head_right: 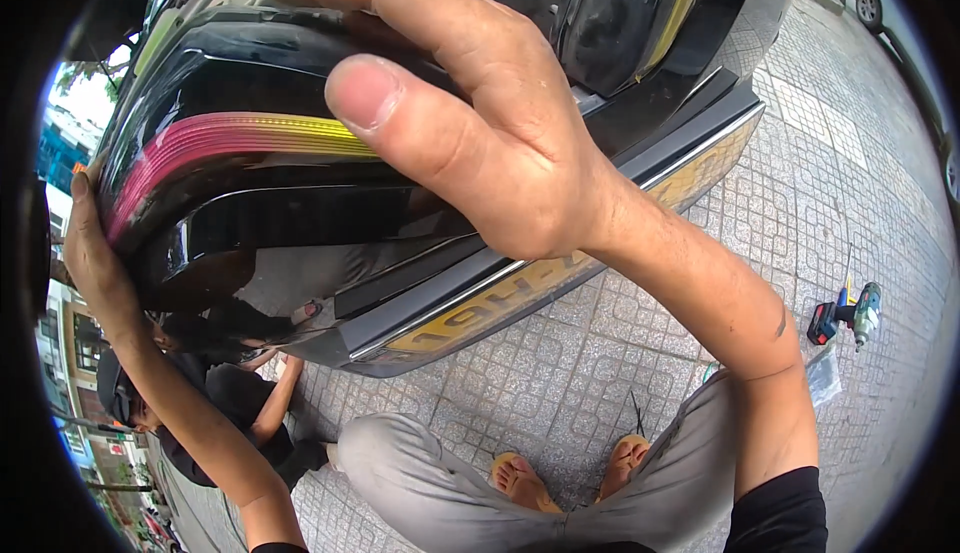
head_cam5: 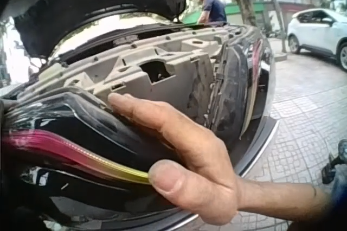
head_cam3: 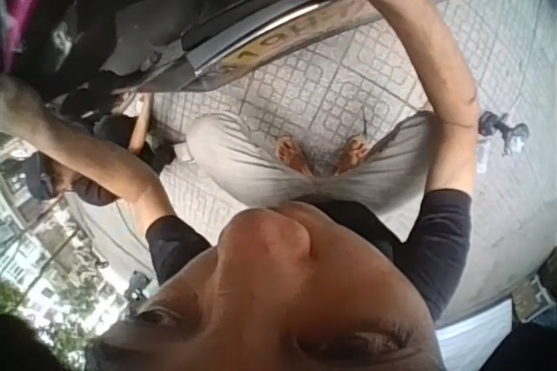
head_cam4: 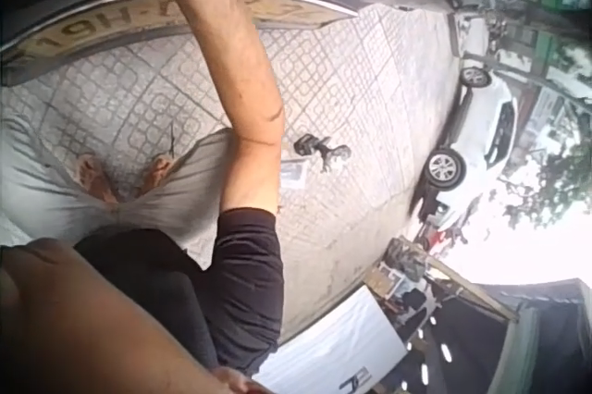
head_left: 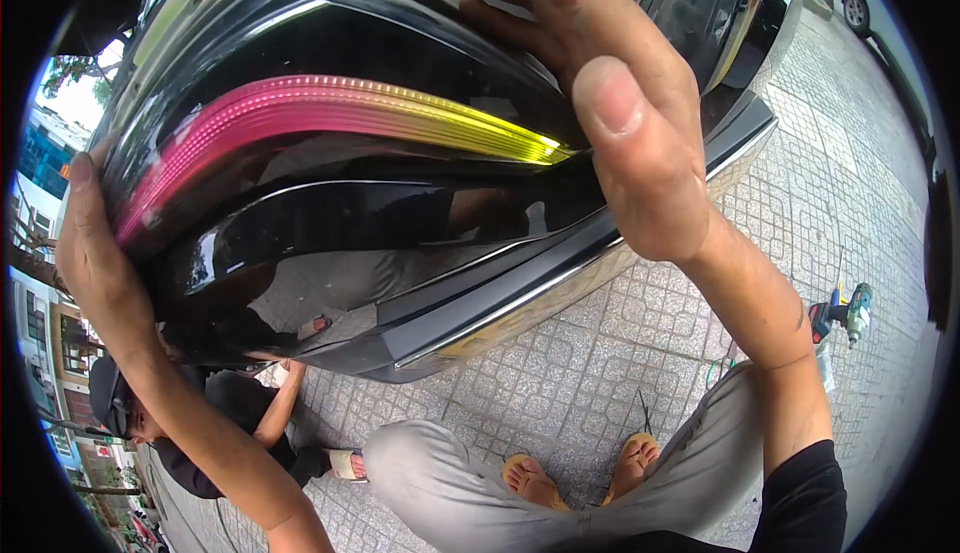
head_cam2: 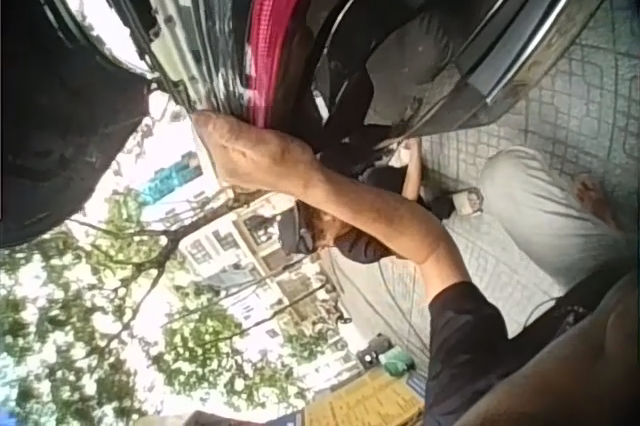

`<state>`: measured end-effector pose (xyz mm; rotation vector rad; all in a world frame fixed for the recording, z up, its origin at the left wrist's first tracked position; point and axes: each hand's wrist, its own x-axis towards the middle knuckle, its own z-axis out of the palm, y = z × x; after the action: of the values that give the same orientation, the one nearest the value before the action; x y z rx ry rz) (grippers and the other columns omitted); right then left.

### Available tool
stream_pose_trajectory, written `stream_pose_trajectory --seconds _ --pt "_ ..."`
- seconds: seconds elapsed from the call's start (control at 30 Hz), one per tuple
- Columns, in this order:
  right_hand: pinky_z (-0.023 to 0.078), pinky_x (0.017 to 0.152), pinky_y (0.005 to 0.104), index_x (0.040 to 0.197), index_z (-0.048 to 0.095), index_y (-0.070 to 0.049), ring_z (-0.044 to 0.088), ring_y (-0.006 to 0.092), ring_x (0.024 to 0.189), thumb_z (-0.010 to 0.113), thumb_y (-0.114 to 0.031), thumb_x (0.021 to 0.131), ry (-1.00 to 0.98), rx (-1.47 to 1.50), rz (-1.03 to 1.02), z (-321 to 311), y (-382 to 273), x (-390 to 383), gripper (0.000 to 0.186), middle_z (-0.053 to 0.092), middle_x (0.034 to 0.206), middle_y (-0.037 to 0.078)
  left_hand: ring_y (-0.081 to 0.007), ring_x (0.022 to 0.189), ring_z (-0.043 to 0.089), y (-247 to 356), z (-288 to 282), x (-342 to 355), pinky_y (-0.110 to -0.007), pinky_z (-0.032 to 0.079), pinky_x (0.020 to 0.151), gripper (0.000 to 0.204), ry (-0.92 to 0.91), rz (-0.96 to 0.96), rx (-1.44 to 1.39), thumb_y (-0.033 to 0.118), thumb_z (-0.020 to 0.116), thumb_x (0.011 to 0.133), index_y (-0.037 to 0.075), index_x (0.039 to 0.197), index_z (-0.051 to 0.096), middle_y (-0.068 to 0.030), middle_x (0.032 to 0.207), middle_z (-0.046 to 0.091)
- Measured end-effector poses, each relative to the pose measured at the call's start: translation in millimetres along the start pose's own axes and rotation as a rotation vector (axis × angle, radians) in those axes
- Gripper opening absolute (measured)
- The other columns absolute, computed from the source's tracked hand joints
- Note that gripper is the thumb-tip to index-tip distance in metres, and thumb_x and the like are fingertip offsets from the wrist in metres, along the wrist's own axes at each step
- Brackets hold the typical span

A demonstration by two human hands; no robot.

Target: Replacing the trim and components of a car's front bumper.

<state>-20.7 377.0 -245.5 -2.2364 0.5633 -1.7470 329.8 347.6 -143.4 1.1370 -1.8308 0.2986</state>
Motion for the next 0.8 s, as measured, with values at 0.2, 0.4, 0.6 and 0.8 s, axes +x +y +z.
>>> stream_pose_trajectory --seconds 0.2,0.4,0.6,0.8 --pt "0.053 0.097 0.0457 0.133 0.058 -0.001 0.065 0.0370 0.113 0.074 -0.059 0.084 0.071 -0.342 -0.038 12.3 3.8 0.9 0.078 0.063 0.124 0.023 -0.0327 0.106 0.068 27.5 -2.6 -0.6 -0.036 0.047 0.094 0.060 -0.017 0.192 0.306 0.052 0.036 0.108 0.006 0.118 0.073 -0.0185 0.113 0.073" --pt "0.053 0.097 0.0439 0.129 0.058 0.006 0.067 0.0378 0.110 0.081 -0.065 0.073 -0.016 -0.458 0.229 -8.7 5.4 5.7 0.094 0.067 0.114 0.025 -0.0404 0.118 0.062 57.6 -3.6 12.8 -0.048 0.044 0.102 0.105 -0.307 0.330 0.399 0.078 0.072 0.063 0.007 0.139 0.057 -0.0216 0.125 0.065" --pt "0.052 0.096 0.0444 0.126 0.058 0.006 0.066 0.0387 0.110 0.078 -0.064 0.076 -0.006 -0.384 0.282 -4.4 -5.5 3.1 0.088 0.066 0.117 0.024 -0.0404 0.116 0.062 57.9 -5.4 18.1 -0.048 0.045 0.101 0.097 -0.356 0.323 0.377 0.065 0.079 0.060 0.001 0.130 0.060 -0.0210 0.124 0.066" --pt "0.050 0.097 0.0478 0.128 0.058 0.006 0.063 0.0415 0.113 0.054 -0.071 0.091 -0.011 -0.359 0.325 -3.0 -1.2 -3.0 0.085 0.065 0.119 0.026 -0.0403 0.108 0.062 68.7 -1.9 19.5 -0.048 0.045 0.097 0.092 -0.360 0.366 0.339 0.056 0.086 0.056 0.000 0.124 0.061 -0.0200 0.115 0.067"
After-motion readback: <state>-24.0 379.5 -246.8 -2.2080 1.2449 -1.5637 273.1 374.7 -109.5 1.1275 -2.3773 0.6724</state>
